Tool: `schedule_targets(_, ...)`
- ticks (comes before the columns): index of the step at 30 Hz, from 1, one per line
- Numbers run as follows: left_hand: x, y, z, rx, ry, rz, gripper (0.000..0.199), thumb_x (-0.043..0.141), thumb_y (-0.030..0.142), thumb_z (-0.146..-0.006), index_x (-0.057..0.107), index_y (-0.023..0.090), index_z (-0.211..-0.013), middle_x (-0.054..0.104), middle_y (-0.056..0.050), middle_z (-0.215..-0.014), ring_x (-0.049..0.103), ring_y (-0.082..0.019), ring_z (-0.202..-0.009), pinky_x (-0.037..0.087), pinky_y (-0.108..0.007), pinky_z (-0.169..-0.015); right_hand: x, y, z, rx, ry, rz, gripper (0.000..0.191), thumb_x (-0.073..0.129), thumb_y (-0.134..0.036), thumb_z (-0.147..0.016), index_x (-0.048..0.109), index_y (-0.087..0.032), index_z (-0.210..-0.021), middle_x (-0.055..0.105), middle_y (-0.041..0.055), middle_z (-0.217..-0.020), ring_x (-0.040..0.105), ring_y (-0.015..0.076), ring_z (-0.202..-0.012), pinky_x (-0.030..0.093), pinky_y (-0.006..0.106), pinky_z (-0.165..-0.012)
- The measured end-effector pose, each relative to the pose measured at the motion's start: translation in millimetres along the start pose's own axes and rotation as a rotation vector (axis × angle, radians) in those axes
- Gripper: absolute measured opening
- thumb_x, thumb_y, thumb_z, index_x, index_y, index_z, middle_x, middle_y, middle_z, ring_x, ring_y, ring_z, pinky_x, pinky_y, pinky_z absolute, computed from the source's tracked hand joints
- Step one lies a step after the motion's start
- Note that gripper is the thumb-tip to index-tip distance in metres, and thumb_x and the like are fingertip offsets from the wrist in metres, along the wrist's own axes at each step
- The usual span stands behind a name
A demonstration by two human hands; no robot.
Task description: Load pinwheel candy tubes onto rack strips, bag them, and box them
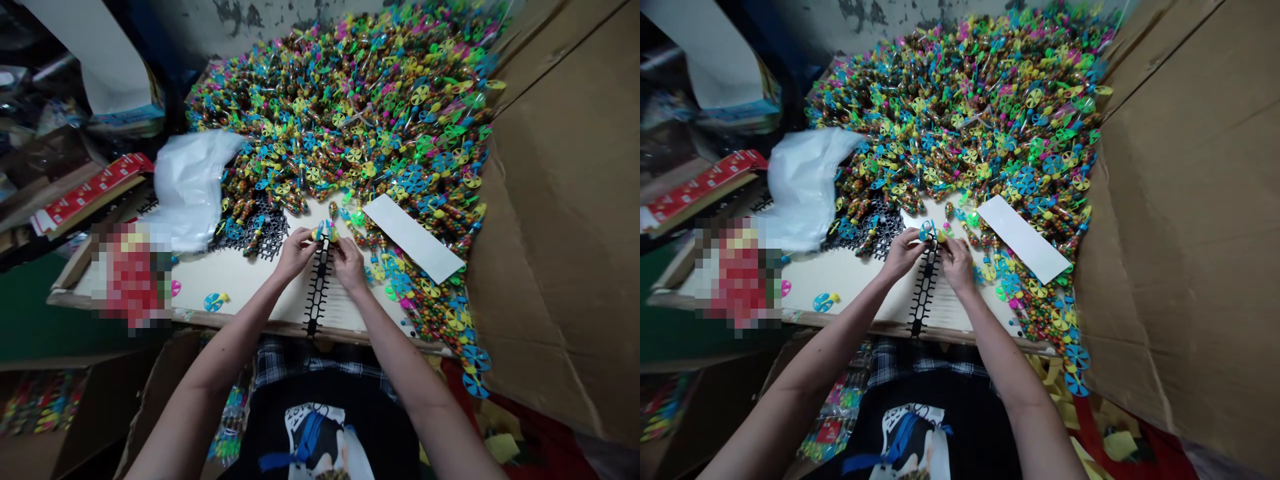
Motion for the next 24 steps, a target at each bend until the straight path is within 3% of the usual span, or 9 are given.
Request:
schedule_targets(6, 1.3, -18.4, 6.4, -0.025, -0.015, -0.061, 0.027, 0.059, 0.009, -0.061, 0.074, 0.022, -0.080, 0.060, -0.001, -0.080, 0.056, -0.012, -0.076, 0.049, -0.018, -0.066, 8.3, -4.3, 6.7, 0.002, -0.076, 0.035, 0.031, 0.048, -0.024, -0.088, 0.064, -0.024, -0.115, 0.067, 0.0068, -0.105, 0.062, 0.0200, -0.098, 0.049, 0.035, -0.091)
schedule_targets(10, -6.4, -25.9, 8.4, -0.053, -0.009, -0.033, 0.034, 0.060, 0.010, -0.061, 0.074, 0.023, -0.089, 0.061, -0.001, -0.081, 0.056, -0.012, -0.076, 0.050, -0.021, -0.069, 7.8, -6.6, 3.3, -0.008, -0.202, 0.093, 0.039, 0.049, -0.018, -0.085, 0.060, -0.024, -0.122, 0.065, 0.0065, -0.113, 0.060, 0.0205, -0.103, 0.049, 0.037, -0.093)
schedule_targets(13, -17.1, -23.2, 6.6, -0.088, -0.082, -0.002, 0.039, 0.065, 0.010, -0.060, 0.073, 0.023, -0.096, 0.062, -0.001, -0.084, 0.058, -0.012, -0.076, 0.050, -0.023, -0.072, 1.0, 0.1, -16.0, -0.053, -0.301, 0.190, 0.045, 0.047, -0.009, -0.080, 0.062, -0.023, -0.121, 0.066, 0.0060, -0.111, 0.060, 0.0205, -0.101, 0.049, 0.037, -0.091)
schedule_targets(16, -29.6, -15.7, -5.8, -0.099, -0.162, -0.014, 0.038, 0.066, 0.011, -0.063, 0.072, 0.022, -0.099, 0.064, -0.003, -0.087, 0.060, -0.014, -0.083, 0.049, -0.025, -0.074, -1.9, 7.7, -50.2, -0.148, -0.319, 0.350, 0.046, 0.043, -0.001, -0.078, 0.067, -0.021, -0.111, 0.067, 0.0068, -0.106, 0.058, 0.0213, -0.099, 0.047, 0.039, -0.090)
schedule_targets(20, -48.3, -2.0, -50.2, 0.042, -0.067, -0.327, 0.040, 0.058, 0.002, -0.068, 0.072, 0.021, -0.100, 0.064, -0.006, -0.091, 0.059, -0.018, -0.087, 0.046, -0.030, -0.081, 18.8, 12.3, -93.1, -0.306, -0.455, 0.654, 0.027, 0.050, -0.005, -0.082, 0.071, -0.022, -0.089, 0.066, 0.0087, -0.111, 0.052, 0.0251, -0.103, 0.043, 0.041, -0.085)
schedule_targets(24, -46.5, -0.7, -96.4, 0.168, -0.067, -0.839, 0.044, 0.048, -0.003, -0.074, 0.070, 0.020, -0.104, 0.062, -0.011, -0.097, 0.056, -0.025, -0.098, 0.041, -0.036, -0.088, 32.8, 12.8, -112.1, -0.428, -0.630, 0.817, 0.020, 0.052, -0.007, -0.084, 0.066, -0.018, -0.076, 0.067, 0.0117, -0.097, 0.052, 0.0266, -0.101, 0.039, 0.039, -0.081)
Point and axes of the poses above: each hand's wrist, its own z-axis away from the middle knuckle, its own x-axis out of the palm, y = z × x, the point moved 6 cm from there along -z, towards the middle knuckle
